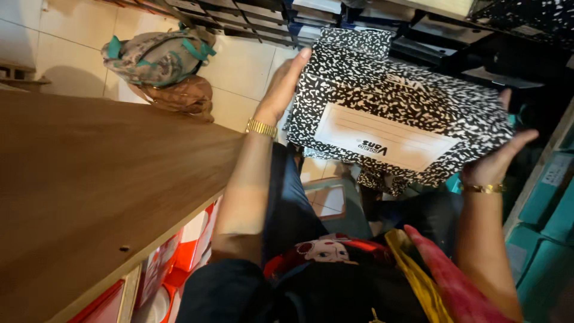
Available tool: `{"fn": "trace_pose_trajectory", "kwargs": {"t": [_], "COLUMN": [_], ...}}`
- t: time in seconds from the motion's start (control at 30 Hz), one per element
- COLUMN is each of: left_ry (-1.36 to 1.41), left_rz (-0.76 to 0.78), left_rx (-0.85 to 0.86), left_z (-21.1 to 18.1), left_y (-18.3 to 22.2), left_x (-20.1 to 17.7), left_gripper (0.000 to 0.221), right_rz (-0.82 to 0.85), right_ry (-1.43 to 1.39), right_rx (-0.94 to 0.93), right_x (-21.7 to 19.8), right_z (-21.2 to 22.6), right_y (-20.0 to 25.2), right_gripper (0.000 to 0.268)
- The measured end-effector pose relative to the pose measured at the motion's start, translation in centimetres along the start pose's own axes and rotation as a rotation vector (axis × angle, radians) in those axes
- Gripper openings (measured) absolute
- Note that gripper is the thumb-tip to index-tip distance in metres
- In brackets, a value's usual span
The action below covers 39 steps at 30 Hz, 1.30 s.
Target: The person unboxes a black sneaker from a plastic bag, wipes the sole with a cloth, and replaces it in the box, then repeats the process with a pair of yellow sneakers.
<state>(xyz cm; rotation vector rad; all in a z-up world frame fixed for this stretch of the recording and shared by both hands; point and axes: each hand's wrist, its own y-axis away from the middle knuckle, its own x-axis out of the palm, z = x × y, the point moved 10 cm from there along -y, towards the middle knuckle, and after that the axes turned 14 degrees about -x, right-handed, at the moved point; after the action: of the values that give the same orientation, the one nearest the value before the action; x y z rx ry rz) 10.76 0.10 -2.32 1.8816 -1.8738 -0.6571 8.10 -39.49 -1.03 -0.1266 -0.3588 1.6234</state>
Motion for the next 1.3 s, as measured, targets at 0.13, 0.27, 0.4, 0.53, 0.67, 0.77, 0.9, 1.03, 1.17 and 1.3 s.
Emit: {"fn": "trace_pose_trajectory", "kwargs": {"t": [0.13, 0.27, 0.4, 0.53, 0.67, 0.77, 0.9, 1.03, 1.17, 1.3], "left_ry": [-0.073, -0.006, 0.044, -0.045, -0.228, -0.239, -0.062, 0.139, 0.225, 0.187], "left_rz": [-0.187, -0.292, -0.312, -0.366, -0.374, -0.277, -0.091, 0.024, 0.222, 0.194], "left_rx": [-0.054, -0.136, -0.134, -0.24, -0.402, -0.289, -0.252, 0.332, 0.24, 0.177], "left_z": [-0.2, 0.3, -0.3, 0.9, 1.3, 2.2, 5.8, 2.1, 1.2, 1.4], "left_y": [-0.9, -1.7, -2.2, -2.2, -2.6, -0.6, 3.3, 5.5, 4.1, 3.6], "left_x": [-1.5, -2.1, -1.8, -2.2, -2.7, -1.3, 0.4, 2.6, 4.0, 4.9], "left_gripper": [0.065, 0.059, 0.057, 0.06, 0.069, 0.066, 0.082, 0.026, 0.024, 0.034], "right_rz": [-0.225, 0.036, -0.029, -0.015, -0.125, -0.287, -0.221, -0.347, -0.332, -0.292], "right_ry": [-0.275, 0.337, 0.316, 0.444, -0.139, -0.192, -0.212, -0.055, -0.202, -0.176], "right_rx": [0.13, 0.127, 0.192, 0.364, 0.475, 0.691, 0.579, 0.643, 0.65, 0.685], "right_x": [-1.3, -1.7, -2.8, -2.4, 0.5, -0.9, -0.3, -3.2, -1.5, -1.1], "right_z": [-0.9, -2.3, -3.9, -5.8, -7.9, -9.5, -9.6, -9.6, -9.3, -8.5], "right_y": [0.5, -0.7, -0.7, -0.1, 0.1, 3.0, 3.7, 6.0, 4.5, 4.1], "right_gripper": [0.086, 0.082, 0.072, 0.08, 0.068, 0.085, 0.095, 0.102, 0.098, 0.091]}}
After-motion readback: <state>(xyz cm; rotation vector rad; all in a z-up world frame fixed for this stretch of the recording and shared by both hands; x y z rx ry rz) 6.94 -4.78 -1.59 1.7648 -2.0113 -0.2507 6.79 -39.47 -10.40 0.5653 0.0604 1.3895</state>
